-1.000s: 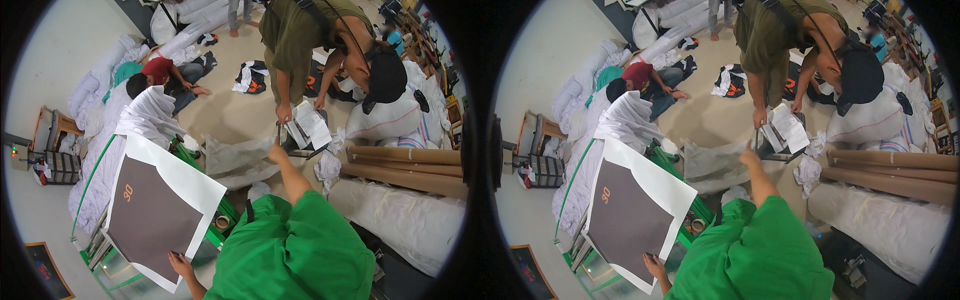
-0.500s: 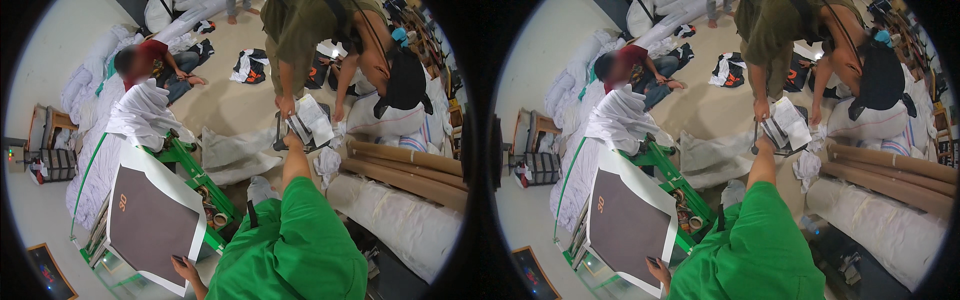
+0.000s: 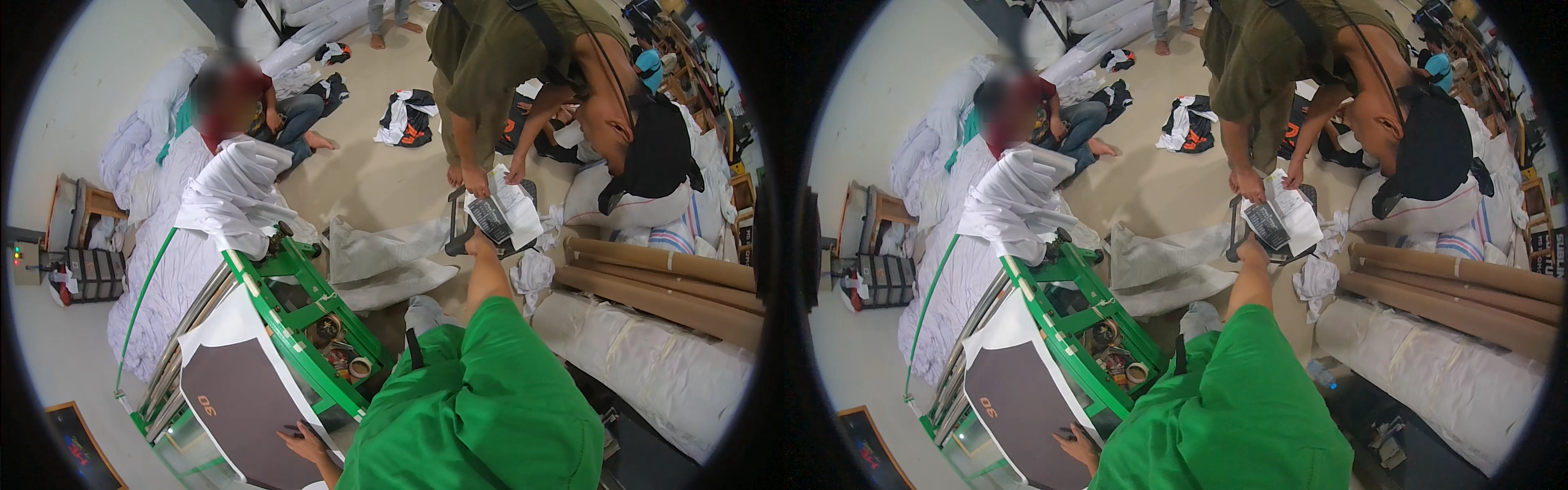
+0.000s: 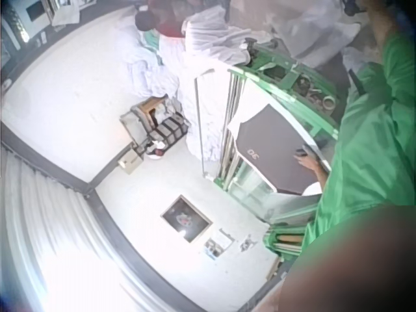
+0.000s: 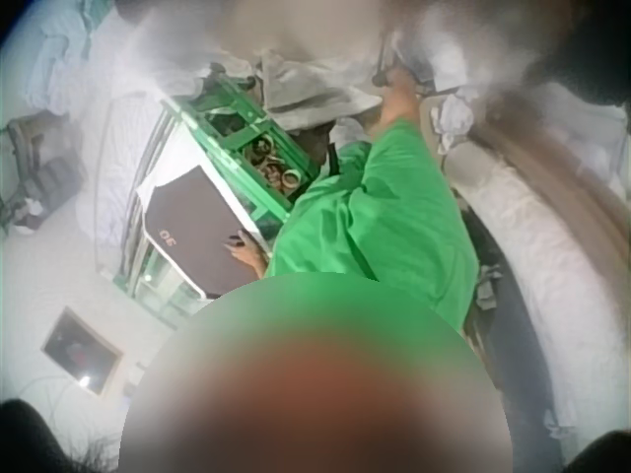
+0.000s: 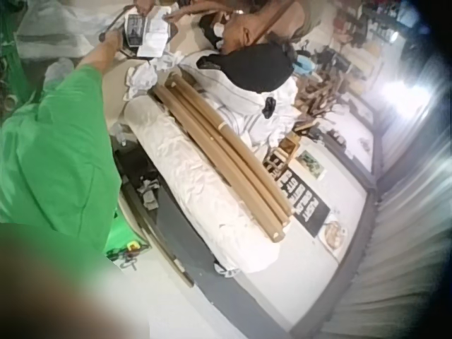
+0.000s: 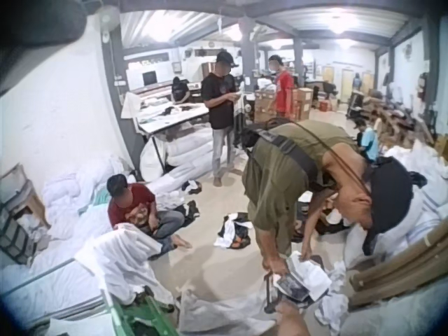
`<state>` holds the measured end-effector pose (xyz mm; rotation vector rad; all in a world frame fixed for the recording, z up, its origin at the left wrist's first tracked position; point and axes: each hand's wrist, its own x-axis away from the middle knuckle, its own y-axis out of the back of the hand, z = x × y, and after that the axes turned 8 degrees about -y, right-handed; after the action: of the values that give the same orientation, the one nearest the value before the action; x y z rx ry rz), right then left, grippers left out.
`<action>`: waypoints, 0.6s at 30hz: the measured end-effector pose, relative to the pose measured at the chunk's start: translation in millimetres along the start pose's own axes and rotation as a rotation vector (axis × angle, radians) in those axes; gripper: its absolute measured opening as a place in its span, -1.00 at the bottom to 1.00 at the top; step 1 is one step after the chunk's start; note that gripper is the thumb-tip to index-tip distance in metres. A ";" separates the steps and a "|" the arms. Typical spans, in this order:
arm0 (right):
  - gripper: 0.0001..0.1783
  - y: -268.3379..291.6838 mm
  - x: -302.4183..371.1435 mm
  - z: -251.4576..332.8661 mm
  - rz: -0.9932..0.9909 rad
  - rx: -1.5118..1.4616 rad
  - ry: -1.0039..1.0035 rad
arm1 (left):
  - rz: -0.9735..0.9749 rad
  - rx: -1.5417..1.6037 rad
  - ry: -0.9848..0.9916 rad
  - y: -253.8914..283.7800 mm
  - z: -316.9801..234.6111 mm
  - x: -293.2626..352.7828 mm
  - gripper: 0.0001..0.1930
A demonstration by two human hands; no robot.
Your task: The person places a white fabric sheet onto a green heat press machine, smooths it, and lowers the press. They then retrieve a printed transfer sheet from a coworker, place it on the fabric, and repeat the pressing cycle.
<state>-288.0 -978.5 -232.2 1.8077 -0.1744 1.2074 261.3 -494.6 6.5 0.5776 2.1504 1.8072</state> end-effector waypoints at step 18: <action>0.28 -32.7 -35.8 -29.0 -0.067 -0.121 0.168 | 0.151 -0.226 0.214 18.4 -7.5 -2.4 -0.02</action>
<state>-307.0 -950.9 -277.8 1.5875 -0.0885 1.2674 262.4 -499.7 25.9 0.5258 2.0363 2.2496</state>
